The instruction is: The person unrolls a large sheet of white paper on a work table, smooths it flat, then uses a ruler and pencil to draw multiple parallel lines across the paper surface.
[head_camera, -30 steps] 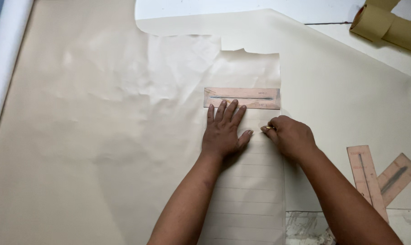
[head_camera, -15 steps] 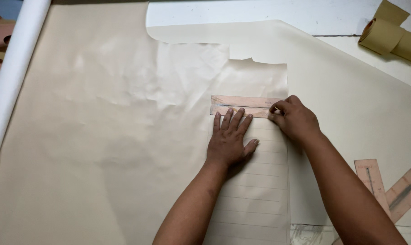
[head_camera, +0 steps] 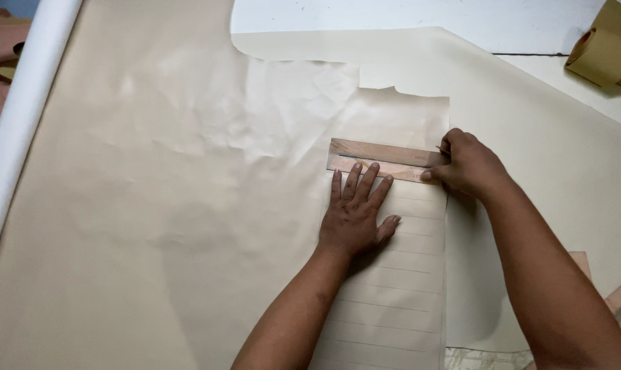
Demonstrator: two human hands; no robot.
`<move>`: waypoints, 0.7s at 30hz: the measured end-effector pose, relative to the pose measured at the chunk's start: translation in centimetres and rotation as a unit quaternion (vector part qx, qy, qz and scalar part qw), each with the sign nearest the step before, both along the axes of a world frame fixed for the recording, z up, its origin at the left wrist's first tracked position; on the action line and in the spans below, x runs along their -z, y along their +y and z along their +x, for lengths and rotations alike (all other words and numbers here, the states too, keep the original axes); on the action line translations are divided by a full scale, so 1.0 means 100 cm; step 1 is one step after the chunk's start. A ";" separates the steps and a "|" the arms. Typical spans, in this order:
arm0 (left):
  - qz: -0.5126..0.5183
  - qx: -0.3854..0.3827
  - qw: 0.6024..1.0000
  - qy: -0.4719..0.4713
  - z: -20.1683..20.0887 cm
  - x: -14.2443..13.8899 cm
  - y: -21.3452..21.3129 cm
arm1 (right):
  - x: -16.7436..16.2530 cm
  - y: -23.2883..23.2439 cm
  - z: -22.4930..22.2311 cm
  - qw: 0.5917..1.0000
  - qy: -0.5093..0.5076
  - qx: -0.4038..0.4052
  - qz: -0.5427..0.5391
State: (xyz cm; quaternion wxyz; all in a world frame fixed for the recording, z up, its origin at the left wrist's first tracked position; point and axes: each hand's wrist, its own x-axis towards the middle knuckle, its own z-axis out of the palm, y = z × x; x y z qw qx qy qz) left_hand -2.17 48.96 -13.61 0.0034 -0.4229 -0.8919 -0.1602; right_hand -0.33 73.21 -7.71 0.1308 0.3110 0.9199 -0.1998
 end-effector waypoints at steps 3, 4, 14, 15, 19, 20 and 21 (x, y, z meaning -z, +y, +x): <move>0.011 0.002 1.000 0.024 -0.001 0.001 0.001 | 0.003 0.011 -0.005 0.988 0.111 0.058 -0.089; 0.014 0.003 0.999 0.029 -0.002 0.001 0.001 | 0.006 0.015 -0.008 0.984 0.131 0.071 -0.096; -0.067 0.016 0.996 -0.060 -0.010 -0.015 0.008 | 0.029 0.040 -0.035 0.971 0.235 0.024 -0.032; -0.102 0.019 0.992 -0.072 -0.014 -0.015 0.012 | 0.031 0.040 -0.034 0.971 0.236 0.027 -0.037; -0.033 0.020 0.999 -0.013 -0.032 -0.009 0.025 | 0.035 0.038 -0.032 0.970 0.238 0.022 -0.041; -0.027 0.030 0.999 -0.001 -0.036 -0.007 0.028 | 0.036 0.038 -0.032 0.970 0.238 0.019 -0.033; -0.021 0.039 0.999 0.011 -0.041 -0.005 0.030 | 0.037 0.039 -0.030 0.971 0.238 0.015 -0.025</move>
